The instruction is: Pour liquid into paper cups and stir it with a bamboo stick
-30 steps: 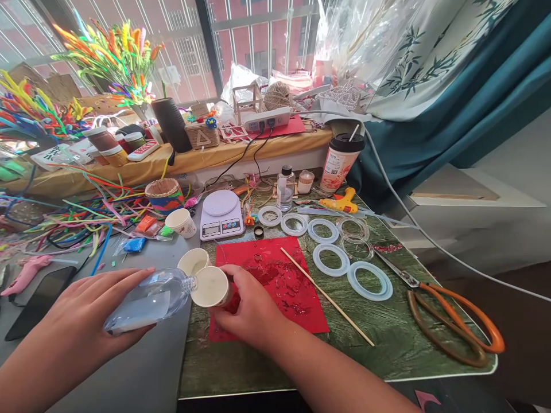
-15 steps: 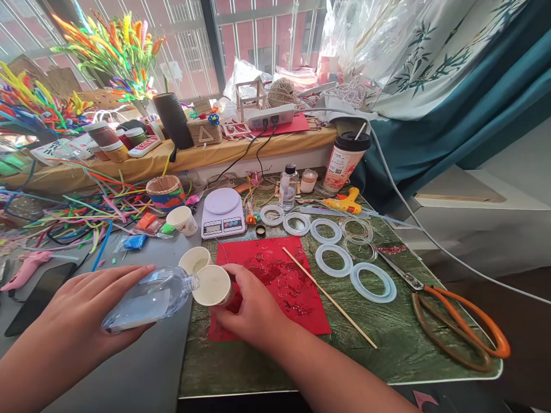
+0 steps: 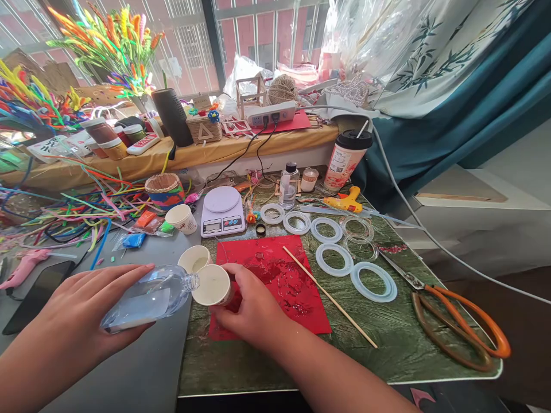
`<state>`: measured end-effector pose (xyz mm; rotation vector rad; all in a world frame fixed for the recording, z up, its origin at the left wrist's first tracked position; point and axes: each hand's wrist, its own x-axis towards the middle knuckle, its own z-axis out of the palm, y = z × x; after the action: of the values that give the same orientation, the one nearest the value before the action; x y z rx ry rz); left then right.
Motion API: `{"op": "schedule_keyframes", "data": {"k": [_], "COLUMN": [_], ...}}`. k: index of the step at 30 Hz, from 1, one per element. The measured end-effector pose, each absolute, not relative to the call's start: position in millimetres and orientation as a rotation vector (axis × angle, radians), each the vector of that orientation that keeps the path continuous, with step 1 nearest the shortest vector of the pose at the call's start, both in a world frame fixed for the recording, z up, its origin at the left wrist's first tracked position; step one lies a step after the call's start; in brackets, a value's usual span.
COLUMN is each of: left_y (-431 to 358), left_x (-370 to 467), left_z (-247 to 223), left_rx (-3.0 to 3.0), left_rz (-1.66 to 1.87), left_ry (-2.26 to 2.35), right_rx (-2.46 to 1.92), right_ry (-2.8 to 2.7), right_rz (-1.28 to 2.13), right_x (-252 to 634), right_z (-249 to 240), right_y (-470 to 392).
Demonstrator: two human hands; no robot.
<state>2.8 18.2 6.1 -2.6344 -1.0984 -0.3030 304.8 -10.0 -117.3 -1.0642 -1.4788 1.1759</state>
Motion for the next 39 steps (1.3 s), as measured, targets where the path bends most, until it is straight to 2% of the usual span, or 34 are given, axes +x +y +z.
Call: {"op": "schedule_keyframes", "data": {"k": [39], "left_y": [18.8], "left_x": [-0.2], "left_z": [7.4], "left_rx": [-2.633], "left_rz": [-0.353], "left_ry": [-1.188], "right_rx": [-1.055], "right_ry": [-1.514], "right_rz": [1.162], "right_x": [306.5], "right_z": [-113.3], "right_y": [-9.4]}}
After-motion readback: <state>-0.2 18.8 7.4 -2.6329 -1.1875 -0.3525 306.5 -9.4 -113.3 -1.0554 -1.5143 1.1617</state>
